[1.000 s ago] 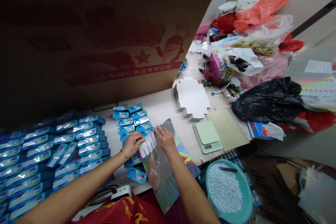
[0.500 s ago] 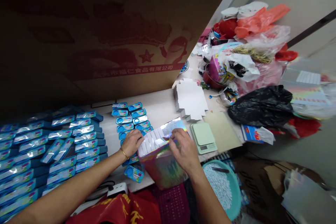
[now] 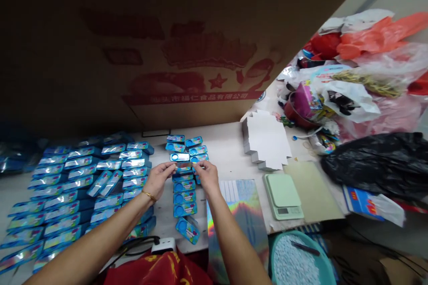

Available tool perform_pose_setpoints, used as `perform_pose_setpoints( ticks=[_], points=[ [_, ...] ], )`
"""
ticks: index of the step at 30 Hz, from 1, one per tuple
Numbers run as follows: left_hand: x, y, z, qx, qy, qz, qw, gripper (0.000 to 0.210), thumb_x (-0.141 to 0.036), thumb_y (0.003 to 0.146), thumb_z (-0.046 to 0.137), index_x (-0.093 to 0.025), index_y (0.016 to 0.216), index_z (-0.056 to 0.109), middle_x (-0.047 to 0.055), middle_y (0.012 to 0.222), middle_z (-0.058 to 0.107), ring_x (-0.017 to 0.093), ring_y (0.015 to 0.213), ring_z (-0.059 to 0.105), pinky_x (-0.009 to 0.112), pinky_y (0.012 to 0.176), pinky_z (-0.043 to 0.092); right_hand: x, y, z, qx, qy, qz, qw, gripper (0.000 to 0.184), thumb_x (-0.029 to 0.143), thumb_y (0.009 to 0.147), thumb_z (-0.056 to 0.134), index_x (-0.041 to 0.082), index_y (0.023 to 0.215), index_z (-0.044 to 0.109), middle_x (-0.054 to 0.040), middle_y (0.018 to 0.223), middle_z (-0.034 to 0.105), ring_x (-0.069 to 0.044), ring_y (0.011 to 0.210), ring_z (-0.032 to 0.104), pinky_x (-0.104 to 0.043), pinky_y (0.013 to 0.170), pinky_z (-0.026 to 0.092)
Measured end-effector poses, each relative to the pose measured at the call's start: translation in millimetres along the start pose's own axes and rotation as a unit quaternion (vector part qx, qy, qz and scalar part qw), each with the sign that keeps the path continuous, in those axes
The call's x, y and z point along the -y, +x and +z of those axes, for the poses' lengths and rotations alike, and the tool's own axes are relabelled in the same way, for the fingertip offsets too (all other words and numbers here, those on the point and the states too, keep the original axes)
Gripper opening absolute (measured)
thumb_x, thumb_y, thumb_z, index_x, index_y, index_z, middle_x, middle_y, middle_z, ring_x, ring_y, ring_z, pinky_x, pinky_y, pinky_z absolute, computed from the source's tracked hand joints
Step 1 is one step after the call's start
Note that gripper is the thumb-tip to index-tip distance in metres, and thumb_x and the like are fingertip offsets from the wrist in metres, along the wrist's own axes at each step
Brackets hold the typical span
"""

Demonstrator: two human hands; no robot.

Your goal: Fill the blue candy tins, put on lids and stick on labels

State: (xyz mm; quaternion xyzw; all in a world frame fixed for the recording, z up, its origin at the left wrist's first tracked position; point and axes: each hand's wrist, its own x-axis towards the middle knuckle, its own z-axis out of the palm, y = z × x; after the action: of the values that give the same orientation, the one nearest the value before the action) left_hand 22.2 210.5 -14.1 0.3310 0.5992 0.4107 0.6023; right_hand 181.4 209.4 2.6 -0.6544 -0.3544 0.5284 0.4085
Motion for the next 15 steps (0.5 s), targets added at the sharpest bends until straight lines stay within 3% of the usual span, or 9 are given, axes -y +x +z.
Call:
perform_pose_setpoints(
  ticks=[6, 15],
  points=[
    [-7.0, 37.1, -33.3, -0.059, 0.037, 0.006, 0.998, 0.033, -0.040, 0.059, 0.061, -0.012, 0.076, 0.060, 0.000, 0.059, 0.055, 0.008, 0.056, 0.048, 0.018, 0.049, 0.035, -16.8, 32.1, 50.2, -0.035, -0.068, -0.084, 0.994, 0.025, 0.040, 0.066, 0.054, 0.017, 0.067, 0.062, 0.0003, 0.061, 0.059, -0.013, 0.060, 0.052, -0.023, 0.057, 0.040],
    [7.6, 97.6, -40.5, -0.139, 0.113, 0.026, 0.984, 0.029, -0.037, 0.059, 0.057, -0.013, 0.072, 0.064, 0.001, 0.055, 0.058, 0.012, 0.052, 0.051, 0.022, 0.049, 0.037, -12.3, 62.0, 81.5, -0.121, -0.237, -0.156, 0.951, 0.023, 0.033, 0.071, 0.048, 0.016, 0.067, 0.063, -0.0046, 0.070, 0.059, -0.017, 0.066, 0.052, -0.026, 0.062, 0.039]
  ],
)
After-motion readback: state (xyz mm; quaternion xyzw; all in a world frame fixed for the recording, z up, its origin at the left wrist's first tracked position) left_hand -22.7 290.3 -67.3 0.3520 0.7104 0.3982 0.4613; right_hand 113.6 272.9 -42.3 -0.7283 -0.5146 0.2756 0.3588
